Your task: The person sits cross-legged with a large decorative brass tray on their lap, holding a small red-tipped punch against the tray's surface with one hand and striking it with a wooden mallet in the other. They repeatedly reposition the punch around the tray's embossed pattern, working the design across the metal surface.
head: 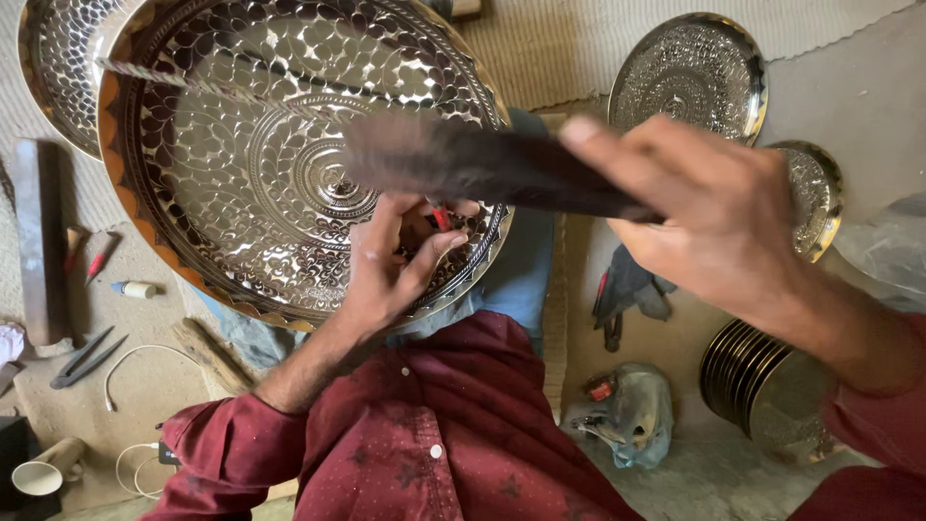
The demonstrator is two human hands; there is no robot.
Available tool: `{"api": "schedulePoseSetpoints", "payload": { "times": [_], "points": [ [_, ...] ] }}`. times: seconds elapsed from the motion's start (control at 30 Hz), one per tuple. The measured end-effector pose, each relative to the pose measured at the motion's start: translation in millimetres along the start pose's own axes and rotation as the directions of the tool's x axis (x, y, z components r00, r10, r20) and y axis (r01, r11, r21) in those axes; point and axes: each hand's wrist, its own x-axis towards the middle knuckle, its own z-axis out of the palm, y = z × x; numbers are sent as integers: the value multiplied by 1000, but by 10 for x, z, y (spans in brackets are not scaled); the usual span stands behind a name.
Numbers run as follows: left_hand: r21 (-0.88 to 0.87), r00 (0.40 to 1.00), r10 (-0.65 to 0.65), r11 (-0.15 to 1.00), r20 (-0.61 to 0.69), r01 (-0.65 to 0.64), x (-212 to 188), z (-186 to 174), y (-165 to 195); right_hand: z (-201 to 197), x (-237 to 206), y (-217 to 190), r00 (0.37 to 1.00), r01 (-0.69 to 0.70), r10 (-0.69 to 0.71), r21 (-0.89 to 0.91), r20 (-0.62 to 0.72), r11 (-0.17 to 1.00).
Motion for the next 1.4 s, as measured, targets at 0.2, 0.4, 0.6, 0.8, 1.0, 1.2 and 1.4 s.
{"api": "schedulePoseSetpoints", "payload": {
  "times": [0.2,0.4,0.6,0.8,1.0,1.2,1.4],
  "points": [
    [27,1000,-27,999,17,26,7,8,-9,-50,92,-135,986,-166,157,377,55,911],
    [13,999,37,999,6,-37,-19,19,31,49,103,-123,983,-184,170,329,69,926],
    [-18,1000,14,1000,3,-14,-29,22,23,28,-22,-20,913,26,117,-341,392,940],
    [-134,999,38,990,3,-37,-43,27,10,94,-26,-66,991,-136,127,316,48,939],
    [-72,997,72,995,11,-71,-14,35,-19,42,-13,-38,964,61,18,-286,266,956],
    [-32,999,39,999,27,-38,-17,34,16,85,-19,-20,988,-138,128,131,84,982],
    [-16,999,-8,1000,45,9,8,26,59,101,-45,3,973,-195,179,107,148,975]
  ]
}}
